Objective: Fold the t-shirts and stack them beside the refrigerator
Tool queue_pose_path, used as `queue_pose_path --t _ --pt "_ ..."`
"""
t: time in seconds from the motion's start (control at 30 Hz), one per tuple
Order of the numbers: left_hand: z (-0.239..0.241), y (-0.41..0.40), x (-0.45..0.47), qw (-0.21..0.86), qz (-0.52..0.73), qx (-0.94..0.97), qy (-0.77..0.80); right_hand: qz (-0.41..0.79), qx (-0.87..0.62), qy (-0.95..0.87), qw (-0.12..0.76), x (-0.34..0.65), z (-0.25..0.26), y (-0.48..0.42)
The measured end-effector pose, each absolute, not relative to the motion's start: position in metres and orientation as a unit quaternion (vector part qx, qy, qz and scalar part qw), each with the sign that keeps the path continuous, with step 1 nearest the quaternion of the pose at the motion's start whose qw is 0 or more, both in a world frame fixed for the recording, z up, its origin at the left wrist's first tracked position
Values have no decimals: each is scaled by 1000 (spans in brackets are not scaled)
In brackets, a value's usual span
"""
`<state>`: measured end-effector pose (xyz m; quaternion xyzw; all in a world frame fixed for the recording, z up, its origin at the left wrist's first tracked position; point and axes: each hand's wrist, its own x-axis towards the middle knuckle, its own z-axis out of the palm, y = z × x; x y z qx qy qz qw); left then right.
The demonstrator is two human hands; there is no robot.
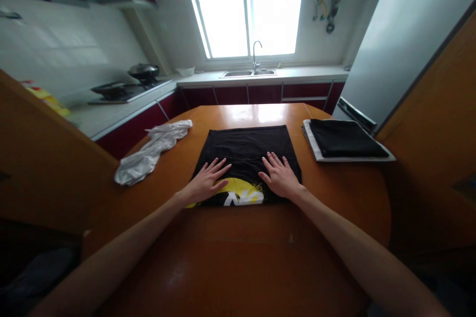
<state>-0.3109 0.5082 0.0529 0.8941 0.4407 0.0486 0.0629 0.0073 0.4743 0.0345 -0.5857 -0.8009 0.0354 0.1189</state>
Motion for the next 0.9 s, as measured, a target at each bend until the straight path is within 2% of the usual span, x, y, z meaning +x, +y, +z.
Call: queue_pose_path --t 0.1,0.23,0.4,0.6,0.77,0.9 --pt "54 509 -312 79 54 889 447 61 -609 -785 95 11 34 477" --pt "55 510 -316 58 95 878 465 34 -623 -773 113 20 34 479" --pt "53 514 -320 79 74 870 481 53 -652 -751 94 32 35 483" --pt "59 505 -321 54 141 869 471 13 -668 -725 169 43 33 486" --pt "60 494 -316 78 65 891 443 44 -678 -719 144 48 31 486" --pt "64 488 -315 54 89 891 441 -4 -664 -713 225 41 43 474"
